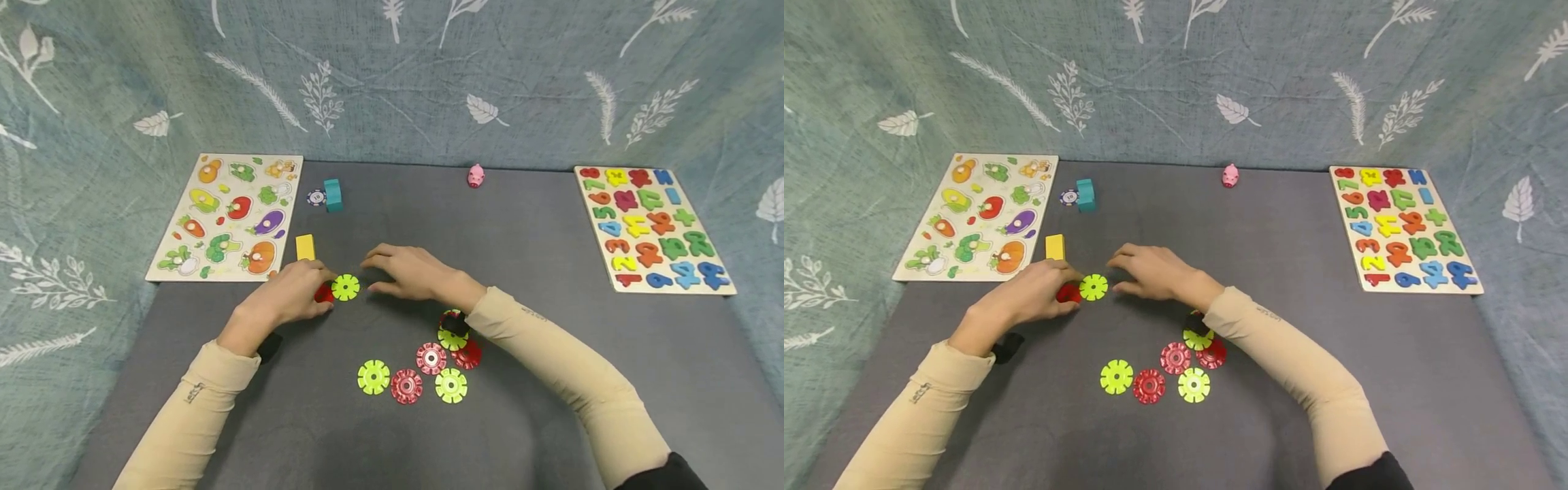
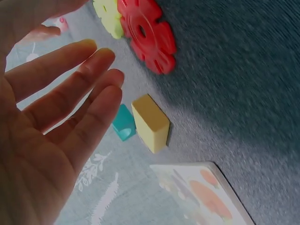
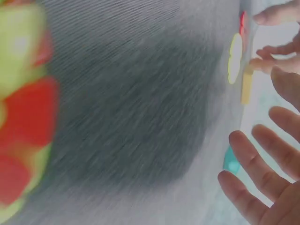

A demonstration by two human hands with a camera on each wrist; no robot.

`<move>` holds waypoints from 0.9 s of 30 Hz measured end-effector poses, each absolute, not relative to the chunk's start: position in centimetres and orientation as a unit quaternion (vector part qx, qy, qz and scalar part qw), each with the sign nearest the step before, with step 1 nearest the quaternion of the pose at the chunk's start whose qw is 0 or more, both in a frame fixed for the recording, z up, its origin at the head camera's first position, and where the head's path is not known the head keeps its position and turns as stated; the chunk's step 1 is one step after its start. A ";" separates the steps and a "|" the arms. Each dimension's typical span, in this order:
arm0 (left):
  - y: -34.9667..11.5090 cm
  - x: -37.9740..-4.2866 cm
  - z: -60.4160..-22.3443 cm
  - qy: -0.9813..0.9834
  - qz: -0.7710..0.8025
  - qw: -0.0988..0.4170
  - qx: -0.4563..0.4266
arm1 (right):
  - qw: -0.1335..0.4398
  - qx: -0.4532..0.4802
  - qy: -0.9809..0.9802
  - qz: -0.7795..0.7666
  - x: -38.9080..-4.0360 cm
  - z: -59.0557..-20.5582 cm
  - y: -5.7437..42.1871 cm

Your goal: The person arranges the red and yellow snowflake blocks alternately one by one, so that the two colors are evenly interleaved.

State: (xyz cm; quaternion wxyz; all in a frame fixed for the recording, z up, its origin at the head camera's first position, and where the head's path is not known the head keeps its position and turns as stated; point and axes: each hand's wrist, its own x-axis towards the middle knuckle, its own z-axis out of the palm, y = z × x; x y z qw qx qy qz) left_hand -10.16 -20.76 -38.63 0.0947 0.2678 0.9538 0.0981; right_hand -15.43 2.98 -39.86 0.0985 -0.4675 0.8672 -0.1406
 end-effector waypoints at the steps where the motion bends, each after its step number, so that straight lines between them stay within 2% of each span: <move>1: -20.7 -10.1 -38.6 0.954 0.097 0.093 0.268 | 0.097 -0.464 0.869 -0.142 -15.4 -39.8 3.5; 8: -20.2 -9.7 -38.9 0.951 0.105 0.072 0.282 | 0.080 -0.468 0.869 -0.142 -13.9 -40.2 7.1; 15: -19.4 -9.8 -38.8 0.948 0.100 0.056 0.299 | 0.067 -0.530 0.838 -0.114 -10.7 -40.8 9.4; 27: -18.4 -10.7 -39.5 0.948 0.087 0.066 0.298 | 0.056 -0.648 0.753 -0.100 -4.8 -41.2 9.3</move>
